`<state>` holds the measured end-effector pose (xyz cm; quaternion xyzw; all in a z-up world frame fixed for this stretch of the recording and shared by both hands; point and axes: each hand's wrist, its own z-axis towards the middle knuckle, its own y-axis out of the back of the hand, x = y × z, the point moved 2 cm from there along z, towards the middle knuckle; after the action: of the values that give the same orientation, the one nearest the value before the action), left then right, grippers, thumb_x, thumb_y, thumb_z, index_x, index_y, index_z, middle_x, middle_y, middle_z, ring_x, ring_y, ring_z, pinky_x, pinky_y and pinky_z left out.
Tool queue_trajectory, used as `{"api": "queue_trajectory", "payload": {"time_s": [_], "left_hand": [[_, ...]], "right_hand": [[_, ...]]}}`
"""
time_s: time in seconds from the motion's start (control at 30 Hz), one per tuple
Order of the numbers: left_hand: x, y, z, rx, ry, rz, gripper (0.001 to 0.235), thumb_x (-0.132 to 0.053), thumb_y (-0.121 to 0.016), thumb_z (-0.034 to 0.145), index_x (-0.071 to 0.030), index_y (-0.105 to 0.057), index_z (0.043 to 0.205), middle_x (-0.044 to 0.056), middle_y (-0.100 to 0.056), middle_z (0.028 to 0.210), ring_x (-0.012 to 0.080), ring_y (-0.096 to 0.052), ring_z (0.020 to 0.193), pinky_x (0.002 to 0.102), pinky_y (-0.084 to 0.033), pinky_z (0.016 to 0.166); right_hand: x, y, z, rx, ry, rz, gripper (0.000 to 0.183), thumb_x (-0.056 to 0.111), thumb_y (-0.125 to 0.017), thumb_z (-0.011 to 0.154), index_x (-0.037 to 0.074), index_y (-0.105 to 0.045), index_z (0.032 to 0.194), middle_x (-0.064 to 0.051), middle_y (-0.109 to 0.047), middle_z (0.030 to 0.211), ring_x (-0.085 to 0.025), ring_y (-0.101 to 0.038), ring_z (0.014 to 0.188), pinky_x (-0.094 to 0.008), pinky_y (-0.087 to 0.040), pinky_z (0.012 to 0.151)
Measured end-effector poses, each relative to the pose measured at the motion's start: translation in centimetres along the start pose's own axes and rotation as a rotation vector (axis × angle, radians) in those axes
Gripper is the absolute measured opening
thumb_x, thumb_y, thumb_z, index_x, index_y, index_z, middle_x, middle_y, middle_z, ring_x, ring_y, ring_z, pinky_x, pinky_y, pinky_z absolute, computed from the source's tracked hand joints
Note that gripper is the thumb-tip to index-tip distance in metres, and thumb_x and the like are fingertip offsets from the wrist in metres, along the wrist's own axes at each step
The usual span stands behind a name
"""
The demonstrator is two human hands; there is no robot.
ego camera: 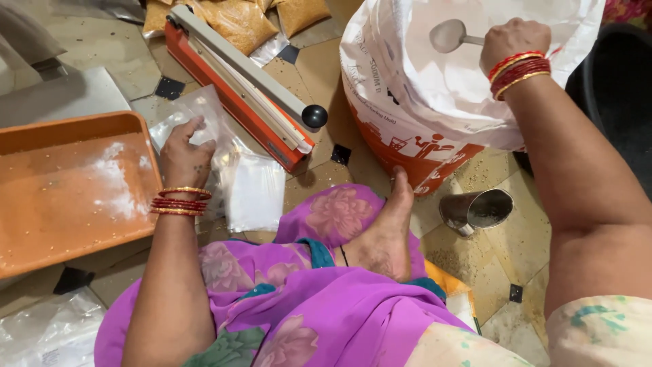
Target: Scoop white powder from a large bag into small plastic bags and seal them using a heat sealer.
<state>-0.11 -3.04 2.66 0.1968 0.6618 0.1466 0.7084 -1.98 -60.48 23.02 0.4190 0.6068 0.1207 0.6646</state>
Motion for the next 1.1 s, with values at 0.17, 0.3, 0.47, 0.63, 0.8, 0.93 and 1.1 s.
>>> {"api": "queue_trajectory", "payload": {"time_s": [0.17, 0.3, 0.47, 0.63, 0.8, 0.93, 1.1], "left_hand": [[-0.1, 0.0, 0.2, -0.009, 0.049, -0.004, 0.048, -0.015, -0.076, 0.082, -0.008, -0.070, 0.129, 0.011, -0.071, 0.124, 0.0241, -0.070, 0.081, 0.037, -0.055, 0.085], [-0.3, 0.0, 0.3, 0.030, 0.080, -0.003, 0.048, -0.017, -0.078, 0.082, -0.009, -0.070, 0.128, 0.011, -0.071, 0.123, 0.0239, -0.071, 0.082, 0.037, -0.055, 0.085], [-0.6, -0.5, 0.5, 0.063, 0.111, 0.026, 0.048, -0.019, -0.078, 0.082, -0.010, -0.071, 0.128, 0.013, -0.072, 0.121, 0.0243, -0.071, 0.084, 0.038, -0.055, 0.087], [-0.9, -0.3, 0.4, 0.077, 0.134, 0.043, 0.045, -0.025, -0.077, 0.085, -0.010, -0.071, 0.128, 0.013, -0.073, 0.122, 0.0253, -0.070, 0.083, 0.039, -0.055, 0.086], [-0.8, -0.2, 0.2, 0.064, 0.151, 0.034, 0.044, -0.024, -0.078, 0.086, -0.010, -0.072, 0.127, 0.014, -0.074, 0.118, 0.0243, -0.072, 0.084, 0.038, -0.056, 0.085], [-1.8, 0.4, -0.7, 0.022, 0.101, 0.006, 0.043, -0.019, -0.077, 0.084, -0.009, -0.071, 0.126, 0.013, -0.073, 0.117, 0.0234, -0.073, 0.081, 0.038, -0.056, 0.082], [-7.7, 2.5, -3.5, 0.014, 0.014, 0.053, 0.041, -0.008, -0.071, 0.081, -0.008, -0.073, 0.122, 0.013, -0.072, 0.112, 0.0230, -0.071, 0.079, 0.038, -0.056, 0.078]], "right_hand": [[2.6, -1.4, 2.5, -0.031, -0.031, 0.004, 0.025, 0.019, -0.059, 0.097, 0.011, -0.082, 0.104, -0.014, -0.079, 0.106, -0.031, -0.075, 0.096, -0.040, -0.058, 0.073], [3.2, -4.9, 4.9, 0.110, -0.121, 0.232, 0.024, 0.019, -0.064, 0.094, 0.007, -0.081, 0.104, -0.018, -0.077, 0.105, -0.035, -0.073, 0.098, -0.043, -0.058, 0.079], [3.8, -8.2, 5.6, 0.152, -0.162, 0.584, 0.021, 0.026, -0.070, 0.094, 0.011, -0.082, 0.105, -0.017, -0.075, 0.106, -0.036, -0.070, 0.098, -0.044, -0.056, 0.087], [3.7, -9.0, 5.0, 0.174, -0.267, 0.887, 0.023, 0.035, -0.080, 0.089, 0.020, -0.081, 0.108, -0.006, -0.077, 0.107, -0.026, -0.071, 0.097, -0.038, -0.056, 0.090], [2.9, -6.2, 2.9, 0.171, -0.291, 0.985, 0.023, 0.032, -0.079, 0.090, 0.018, -0.081, 0.109, -0.004, -0.077, 0.106, -0.022, -0.071, 0.093, -0.035, -0.056, 0.089], [1.8, -2.2, -0.5, 0.154, -0.327, 1.140, 0.024, 0.028, -0.079, 0.090, 0.015, -0.080, 0.110, -0.006, -0.077, 0.103, -0.018, -0.072, 0.091, -0.033, -0.056, 0.086], [-0.9, -0.4, -2.5, 0.130, -0.218, 1.104, 0.026, 0.027, -0.080, 0.091, 0.013, -0.080, 0.112, -0.009, -0.078, 0.102, -0.020, -0.072, 0.092, -0.035, -0.056, 0.087]]}}
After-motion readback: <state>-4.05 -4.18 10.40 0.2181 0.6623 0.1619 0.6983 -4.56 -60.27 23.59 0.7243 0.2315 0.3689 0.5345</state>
